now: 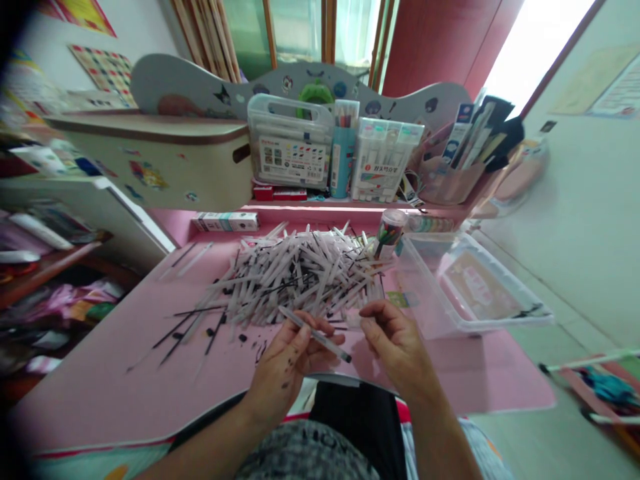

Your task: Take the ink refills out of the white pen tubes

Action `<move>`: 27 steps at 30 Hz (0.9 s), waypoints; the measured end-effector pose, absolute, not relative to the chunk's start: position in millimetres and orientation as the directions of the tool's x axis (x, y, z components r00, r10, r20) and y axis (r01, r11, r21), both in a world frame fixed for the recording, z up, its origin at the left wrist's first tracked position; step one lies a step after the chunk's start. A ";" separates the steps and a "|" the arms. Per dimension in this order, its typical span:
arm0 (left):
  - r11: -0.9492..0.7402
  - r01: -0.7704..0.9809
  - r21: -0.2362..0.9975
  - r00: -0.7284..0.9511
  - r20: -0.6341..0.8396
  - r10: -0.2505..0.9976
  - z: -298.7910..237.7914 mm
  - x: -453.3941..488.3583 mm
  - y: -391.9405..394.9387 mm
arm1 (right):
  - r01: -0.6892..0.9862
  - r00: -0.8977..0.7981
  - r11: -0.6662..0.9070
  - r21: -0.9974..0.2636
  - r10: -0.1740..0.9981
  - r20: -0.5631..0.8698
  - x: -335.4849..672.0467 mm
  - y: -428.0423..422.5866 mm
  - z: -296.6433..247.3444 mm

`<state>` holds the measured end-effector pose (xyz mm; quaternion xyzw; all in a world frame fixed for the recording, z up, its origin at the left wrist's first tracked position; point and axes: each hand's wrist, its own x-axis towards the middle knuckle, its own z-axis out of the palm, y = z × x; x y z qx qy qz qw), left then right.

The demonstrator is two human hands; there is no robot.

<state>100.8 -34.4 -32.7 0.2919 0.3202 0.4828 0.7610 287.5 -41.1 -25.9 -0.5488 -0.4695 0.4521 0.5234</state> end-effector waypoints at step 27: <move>0.151 -0.057 0.987 0.428 -0.112 0.897 -17.5 70.9 -38.8 | -0.180 -0.107 -0.075 -0.981 0.993 -0.057 237.9 -17.8 -12.7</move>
